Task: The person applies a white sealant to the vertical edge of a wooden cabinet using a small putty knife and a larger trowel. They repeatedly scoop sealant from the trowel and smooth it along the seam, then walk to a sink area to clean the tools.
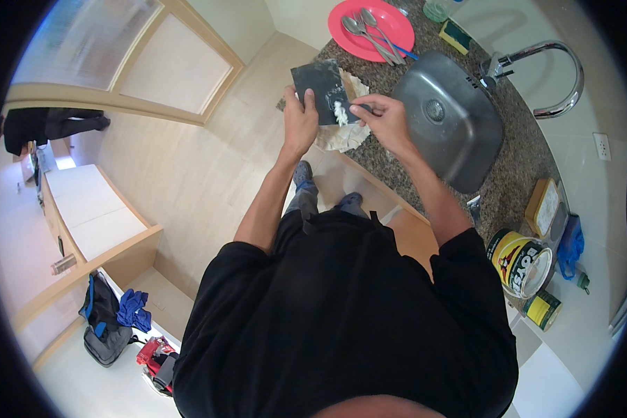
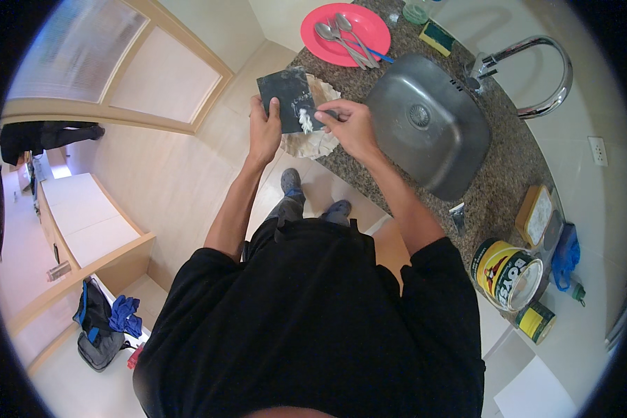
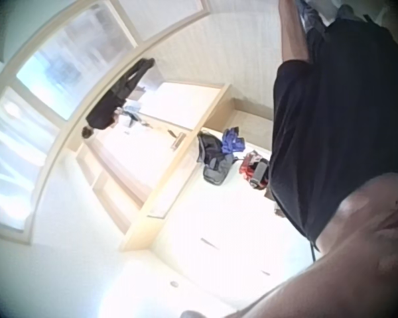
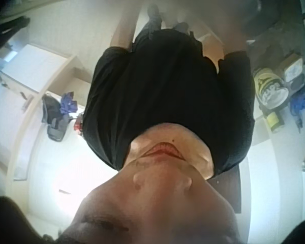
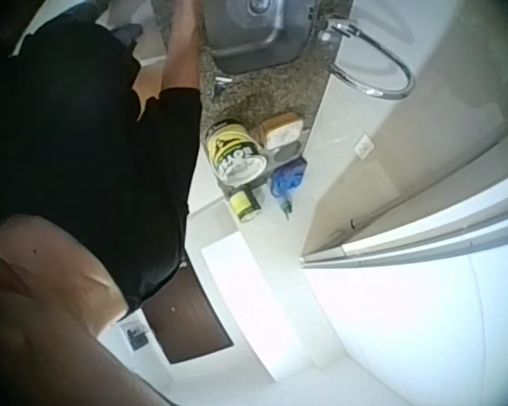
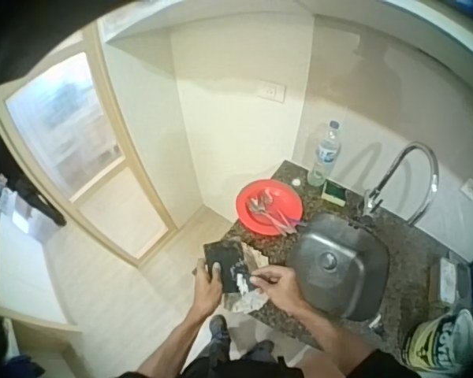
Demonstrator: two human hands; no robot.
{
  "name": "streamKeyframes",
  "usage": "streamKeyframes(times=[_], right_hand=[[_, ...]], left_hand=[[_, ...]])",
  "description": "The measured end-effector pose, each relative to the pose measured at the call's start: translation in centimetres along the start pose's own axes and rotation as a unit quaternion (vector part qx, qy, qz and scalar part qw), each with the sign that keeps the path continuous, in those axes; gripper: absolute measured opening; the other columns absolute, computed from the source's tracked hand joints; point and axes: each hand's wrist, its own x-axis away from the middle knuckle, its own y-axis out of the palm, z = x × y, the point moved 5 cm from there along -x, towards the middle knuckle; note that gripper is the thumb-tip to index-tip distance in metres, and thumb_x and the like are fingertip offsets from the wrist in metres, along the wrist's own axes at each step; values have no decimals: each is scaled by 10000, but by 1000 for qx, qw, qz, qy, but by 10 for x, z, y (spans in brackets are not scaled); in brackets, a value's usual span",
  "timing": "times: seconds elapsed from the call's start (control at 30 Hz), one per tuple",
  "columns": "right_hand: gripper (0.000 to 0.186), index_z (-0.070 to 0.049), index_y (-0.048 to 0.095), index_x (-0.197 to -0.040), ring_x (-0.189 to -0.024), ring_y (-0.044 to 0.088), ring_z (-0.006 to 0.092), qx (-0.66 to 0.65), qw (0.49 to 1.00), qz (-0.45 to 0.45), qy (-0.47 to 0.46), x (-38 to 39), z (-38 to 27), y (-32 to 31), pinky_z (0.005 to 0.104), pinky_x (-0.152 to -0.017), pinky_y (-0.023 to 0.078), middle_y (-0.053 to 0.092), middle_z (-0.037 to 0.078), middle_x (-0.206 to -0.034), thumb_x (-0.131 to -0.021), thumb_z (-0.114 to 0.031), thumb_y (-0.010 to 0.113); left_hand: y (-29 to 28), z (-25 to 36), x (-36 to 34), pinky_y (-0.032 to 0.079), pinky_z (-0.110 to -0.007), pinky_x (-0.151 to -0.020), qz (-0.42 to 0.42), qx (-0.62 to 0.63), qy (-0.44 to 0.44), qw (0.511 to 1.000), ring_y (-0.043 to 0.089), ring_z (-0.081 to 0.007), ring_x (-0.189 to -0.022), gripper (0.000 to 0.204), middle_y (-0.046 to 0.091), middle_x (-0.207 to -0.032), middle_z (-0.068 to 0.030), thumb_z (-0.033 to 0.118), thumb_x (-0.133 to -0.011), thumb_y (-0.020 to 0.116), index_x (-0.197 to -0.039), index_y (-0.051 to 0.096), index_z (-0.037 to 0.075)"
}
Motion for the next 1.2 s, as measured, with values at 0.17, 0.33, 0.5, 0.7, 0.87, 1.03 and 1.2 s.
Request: streamKeyframes(times=[0.17,0.33,0.5,0.7,0.87,1.03,1.2], right_hand=[[272,37,671,-1162,-766,652,110,-152,985,66,48,15,15,-19,247,-709,534,716,80,-935,-915,-53,741],[217,48,641,-1094,-767,680,147,-221,968,89,81,36,21,-25,287,-701,570,722,123,-935,-942,-85,719],[177,26,612,-1073,-723,669,154,-250,961,42,107,52,16,-16,285,-647,551,715,128,-937,-1001,-133,645],[163,-3,616,-1106,-765,656,152,-301,953,4,39,66,-15,-10,275,-663,515,718,145,-986,-1026,-145,605],[163,-8,629,-1120,-805,661,163,-362,931,35,-4,78,-35,-18,286,-712,518,722,151,-1025,-1034,-139,586],[153,4,636,-1110,-837,675,194,-388,919,32,-65,92,-49,-28,314,-709,537,711,133,-997,-1032,-113,577],[143,0,637,-1113,-840,664,190,-390,912,36,-121,110,-61,-33,320,-696,530,700,117,-970,-1035,-92,560]], left_hand=[[-3,5,16,542,-302,-814,18,147,-11,989,670,-179,-938,321,665,-1092,-156,108,-1011,607,-1256,446,-24],[4,3,28,565,-340,-870,-24,350,-73,933,671,-219,-1027,372,647,-1181,-162,31,-970,646,-1290,465,-23],[12,6,42,546,-405,-935,-57,446,-114,886,645,-238,-1105,391,636,-1227,-137,41,-987,626,-1341,469,-12],[11,22,58,532,-411,-951,-51,438,-118,890,622,-230,-1129,387,587,-1294,-107,101,-1008,619,-1351,467,4],[2,38,69,531,-407,-961,-68,447,-96,886,623,-208,-1121,365,611,-1261,-93,87,-989,651,-1313,506,3],[-12,52,75,529,-395,-971,-38,385,-20,922,657,-199,-1072,176,704,-1103,-103,39,-967,672,-1130,656,-25],[-36,102,93,468,-493,-1055,18,38,433,900,654,-356,-1175,161,756,-1083,-127,40,-786,771,-947,778,33]])
